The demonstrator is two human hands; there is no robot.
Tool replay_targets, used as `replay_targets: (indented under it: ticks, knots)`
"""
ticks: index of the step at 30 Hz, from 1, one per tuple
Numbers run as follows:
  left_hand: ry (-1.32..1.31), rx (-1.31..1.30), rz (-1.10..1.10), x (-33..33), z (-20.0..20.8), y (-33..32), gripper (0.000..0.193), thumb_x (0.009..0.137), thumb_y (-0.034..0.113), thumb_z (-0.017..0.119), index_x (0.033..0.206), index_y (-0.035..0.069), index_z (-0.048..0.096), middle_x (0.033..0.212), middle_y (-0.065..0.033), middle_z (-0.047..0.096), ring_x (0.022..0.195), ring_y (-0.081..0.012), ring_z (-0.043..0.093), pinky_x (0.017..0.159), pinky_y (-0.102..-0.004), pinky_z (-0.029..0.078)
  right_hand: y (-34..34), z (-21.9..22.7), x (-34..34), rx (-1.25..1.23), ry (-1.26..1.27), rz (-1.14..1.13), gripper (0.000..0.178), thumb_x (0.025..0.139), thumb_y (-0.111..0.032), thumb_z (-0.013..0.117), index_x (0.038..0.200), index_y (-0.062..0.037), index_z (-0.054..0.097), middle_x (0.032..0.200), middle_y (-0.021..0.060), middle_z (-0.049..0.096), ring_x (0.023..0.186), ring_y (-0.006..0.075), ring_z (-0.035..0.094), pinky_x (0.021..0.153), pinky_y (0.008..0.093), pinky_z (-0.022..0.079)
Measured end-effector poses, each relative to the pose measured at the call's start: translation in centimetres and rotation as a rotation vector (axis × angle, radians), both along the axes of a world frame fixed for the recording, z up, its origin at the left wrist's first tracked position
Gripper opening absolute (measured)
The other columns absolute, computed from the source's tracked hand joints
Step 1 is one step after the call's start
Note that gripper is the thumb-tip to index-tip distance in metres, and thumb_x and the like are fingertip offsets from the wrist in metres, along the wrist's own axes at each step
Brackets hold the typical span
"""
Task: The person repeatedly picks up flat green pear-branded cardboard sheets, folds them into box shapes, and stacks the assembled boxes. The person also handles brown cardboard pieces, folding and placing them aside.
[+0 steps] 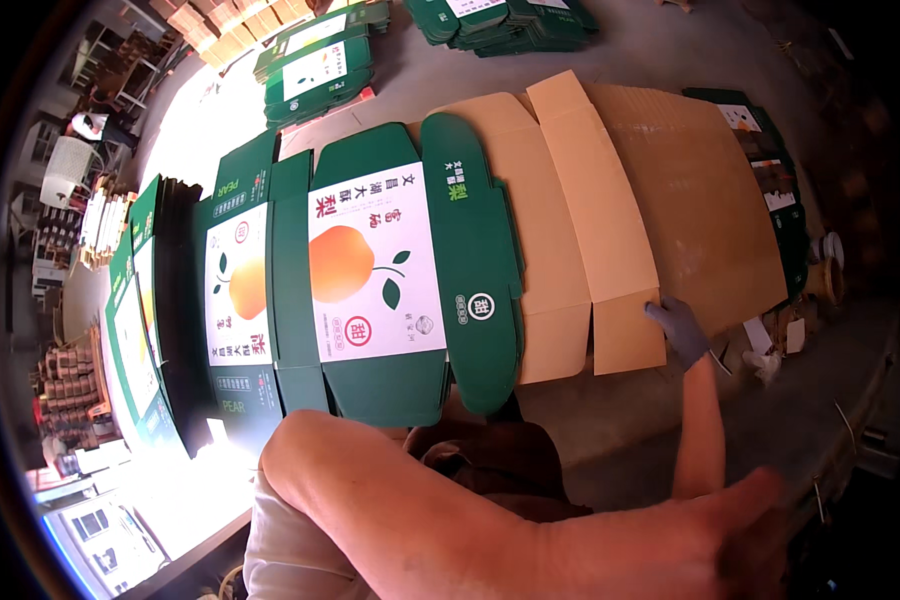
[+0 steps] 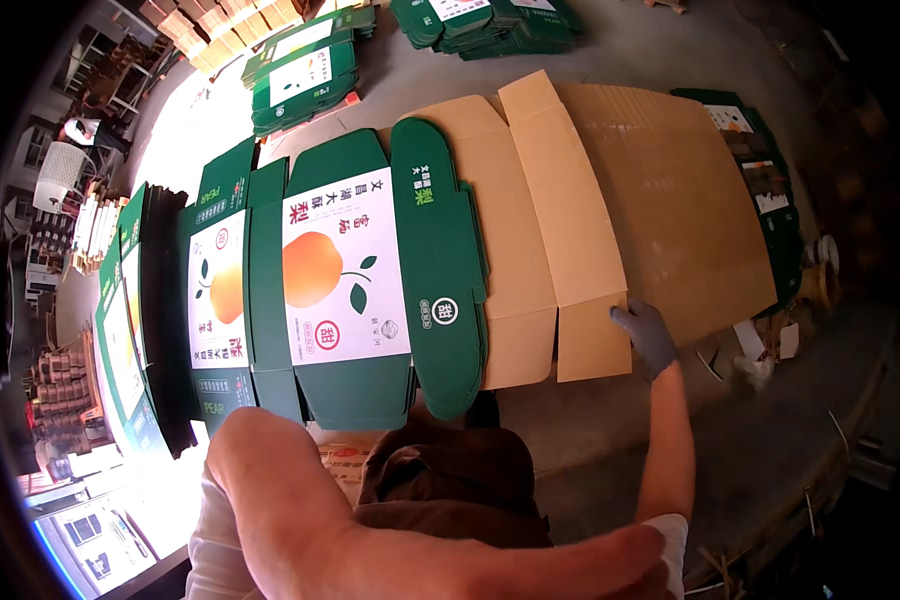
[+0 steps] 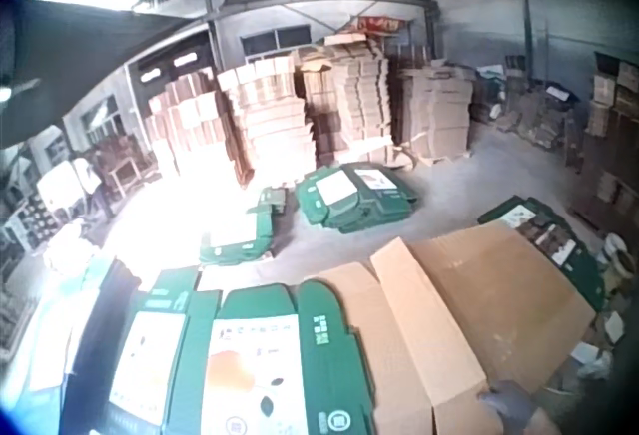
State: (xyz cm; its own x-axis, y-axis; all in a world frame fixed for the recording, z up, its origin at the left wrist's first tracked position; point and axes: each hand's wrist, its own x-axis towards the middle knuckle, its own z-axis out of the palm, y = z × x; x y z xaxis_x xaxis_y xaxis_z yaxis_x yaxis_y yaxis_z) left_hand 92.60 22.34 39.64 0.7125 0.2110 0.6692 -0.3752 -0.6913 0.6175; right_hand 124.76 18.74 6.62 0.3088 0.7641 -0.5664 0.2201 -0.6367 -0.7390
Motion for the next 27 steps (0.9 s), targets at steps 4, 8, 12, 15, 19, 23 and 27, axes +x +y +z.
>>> replay_targets:
  ticks: [4,8,12,15,19,23,27]
  knots:
    - [-0.343,0.170,0.370,0.2,-2.4,-3.0,0.019,0.070,0.020,0.064,0.066,0.002,0.057,0.064,-0.0047,0.048,0.062,-0.0190,0.052,0.069,-0.0327,0.047,-0.4,4.2,-0.8,0.132,-0.158,0.082,0.021,0.090,-0.021,0.066,0.091,-0.0006,0.065,0.080,-0.0003,0.057,0.072,0.0078,0.051,0.064,0.0280,0.043]
    - [-0.532,0.114,0.256,-5.2,0.5,-4.0,0.015,0.073,0.013,0.066,0.068,0.000,0.061,0.066,-0.0068,0.052,0.062,-0.0200,0.055,0.065,-0.0350,0.050,-0.1,13.5,-5.9,0.355,-0.062,0.038,0.018,0.088,-0.016,0.066,0.080,-0.0021,0.058,0.075,-0.0031,0.049,0.070,0.0059,0.044,0.061,0.0274,0.038]
    - [-0.709,-0.117,0.310,-10.8,1.5,-7.6,0.009,0.078,0.008,0.067,0.073,0.001,0.065,0.072,-0.0099,0.060,0.067,-0.0234,0.063,0.065,-0.0371,0.054,0.6,20.5,-11.8,0.437,-0.119,0.151,0.016,0.087,-0.011,0.066,0.078,-0.0023,0.055,0.074,-0.0039,0.047,0.070,0.0056,0.043,0.062,0.0269,0.038]
    - [-0.659,-0.133,0.281,-17.8,3.2,-9.0,0.006,0.082,0.005,0.068,0.087,0.002,0.070,0.080,-0.0126,0.064,0.074,-0.0264,0.066,0.068,-0.0392,0.056,1.3,29.2,-14.9,0.452,-0.348,0.318,0.019,0.087,-0.014,0.064,0.078,-0.0005,0.055,0.074,-0.0023,0.048,0.070,0.0061,0.045,0.063,0.0274,0.039]
    - [-0.457,0.048,0.138,-28.5,-1.4,-5.1,0.022,0.100,0.016,0.054,0.082,0.007,0.065,0.080,-0.0064,0.074,0.073,-0.0191,0.074,0.077,-0.0377,0.053,1.1,42.9,-19.3,0.409,-0.714,0.434,0.022,0.085,-0.016,0.064,0.076,0.0031,0.056,0.071,-0.0002,0.049,0.069,0.0073,0.047,0.062,0.0281,0.041]
    - [-0.041,-0.486,0.482,-34.1,-7.1,-4.9,0.019,0.103,0.011,0.050,0.100,-0.003,0.063,0.094,-0.0146,0.072,0.085,-0.0224,0.069,0.081,-0.0338,0.053,2.0,51.9,-33.1,0.449,-0.866,0.730,0.025,0.083,-0.015,0.063,0.071,0.0018,0.047,0.065,0.0008,0.040,0.062,0.0071,0.042,0.056,0.0281,0.037]
    - [-0.195,-0.957,0.475,-35.3,-14.8,-3.5,0.031,0.106,0.024,0.050,0.116,-0.003,0.061,0.110,-0.0122,0.068,0.104,-0.0188,0.065,0.090,-0.0307,0.052,5.5,46.4,-45.8,0.528,-1.234,1.271,0.027,0.082,-0.024,0.059,0.078,0.0021,0.056,0.075,0.0189,0.056,0.070,0.0323,0.057,0.065,0.0418,0.046]
